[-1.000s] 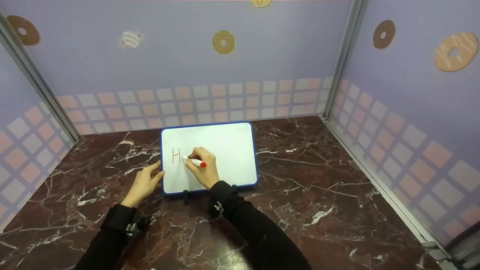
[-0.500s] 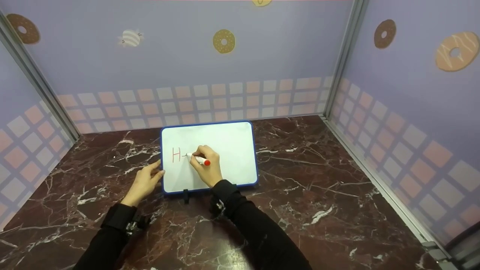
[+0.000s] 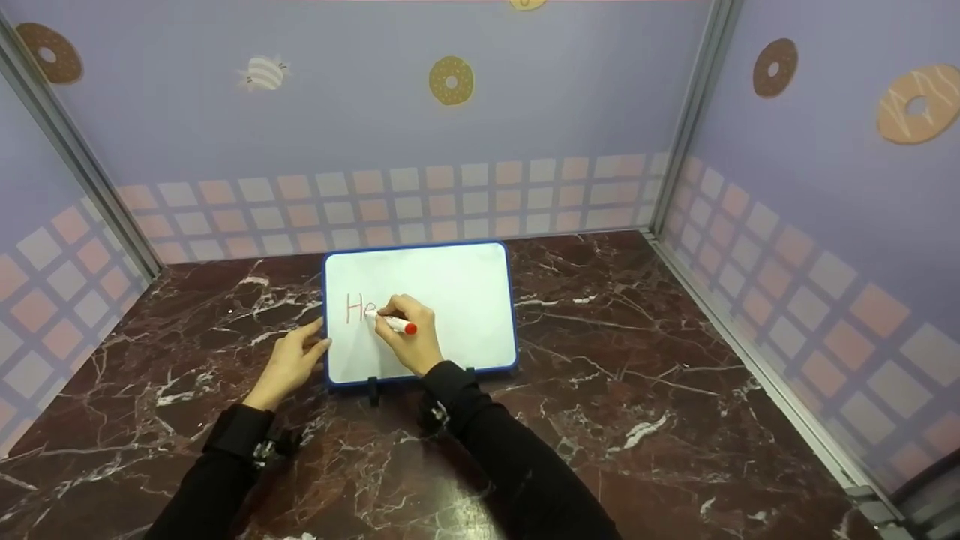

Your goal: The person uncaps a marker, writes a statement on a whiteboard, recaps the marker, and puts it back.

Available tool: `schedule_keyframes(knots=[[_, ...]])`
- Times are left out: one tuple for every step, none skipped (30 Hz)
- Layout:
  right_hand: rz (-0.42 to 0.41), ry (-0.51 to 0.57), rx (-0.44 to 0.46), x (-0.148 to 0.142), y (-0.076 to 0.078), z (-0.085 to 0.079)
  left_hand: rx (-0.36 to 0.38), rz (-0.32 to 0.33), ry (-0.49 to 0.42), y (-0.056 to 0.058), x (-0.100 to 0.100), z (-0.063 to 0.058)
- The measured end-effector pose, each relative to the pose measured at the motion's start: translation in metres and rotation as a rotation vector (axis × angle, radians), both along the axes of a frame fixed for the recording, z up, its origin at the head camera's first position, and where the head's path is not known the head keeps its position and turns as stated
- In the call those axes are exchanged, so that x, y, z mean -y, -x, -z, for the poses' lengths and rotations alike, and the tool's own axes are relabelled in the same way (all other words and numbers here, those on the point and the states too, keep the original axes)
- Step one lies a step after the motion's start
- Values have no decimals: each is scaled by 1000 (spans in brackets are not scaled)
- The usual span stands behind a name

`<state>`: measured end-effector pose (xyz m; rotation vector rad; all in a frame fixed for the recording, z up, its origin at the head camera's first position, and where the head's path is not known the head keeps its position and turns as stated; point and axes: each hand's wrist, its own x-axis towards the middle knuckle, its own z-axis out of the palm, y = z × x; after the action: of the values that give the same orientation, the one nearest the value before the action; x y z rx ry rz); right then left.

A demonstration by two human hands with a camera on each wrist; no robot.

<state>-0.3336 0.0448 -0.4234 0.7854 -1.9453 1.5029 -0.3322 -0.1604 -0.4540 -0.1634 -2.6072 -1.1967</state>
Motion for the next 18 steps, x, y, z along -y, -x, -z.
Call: schedule_keyframes(knots=[[-5, -4, 0, 0, 0, 0, -1, 0, 0, 0, 0, 0], [-9, -6, 0, 0, -1, 1, 0, 0, -1, 0, 1, 0], [-13, -8, 1, -1, -1, 1, -1, -1, -2, 0, 1, -1], [-13, -11, 1, -2, -1, 1, -2, -1, -3, 0, 1, -1], [-13, -10, 2, -3, -2, 2, -3, 0, -2, 0, 1, -1], [-12, -10, 2, -3, -2, 2, -7, 1, -1, 0, 1, -1], [-11, -7, 3, -5, -2, 2, -10, 3, 0, 1, 1, -1], [-7, -3, 1, -6, -2, 2, -13, 4, 2, 1, 1, -1], [-3, -1, -3, -7, -2, 2, -15, 6, 2, 1, 1, -1], [4, 2, -9, -8, -2, 2, -16, 8, 1, 1, 1, -1], [9, 4, -13, -9, -1, 1, -15, 9, 2, 2, 1, -1], [13, 5, -15, -10, -1, 1, -14, 9, 1, 2, 1, -1], [17, 4, -16, -11, -1, 1, -12, 9, 1, 2, 1, -1], [19, 6, -14, -12, 0, 1, -10, 9, 2, 2, 1, 0], [18, 9, -9, -13, 1, 1, -7, 9, 2, 2, 1, 0], [17, 13, 3, -13, 3, 2, -5, 8, 2, 2, 1, 0], [16, 19, 20, -14, 6, 4, -3, 8, 3, 2, 2, 0], [13, 27, 32, -14, 10, 6, -1, 7, 4, 2, 2, 0]])
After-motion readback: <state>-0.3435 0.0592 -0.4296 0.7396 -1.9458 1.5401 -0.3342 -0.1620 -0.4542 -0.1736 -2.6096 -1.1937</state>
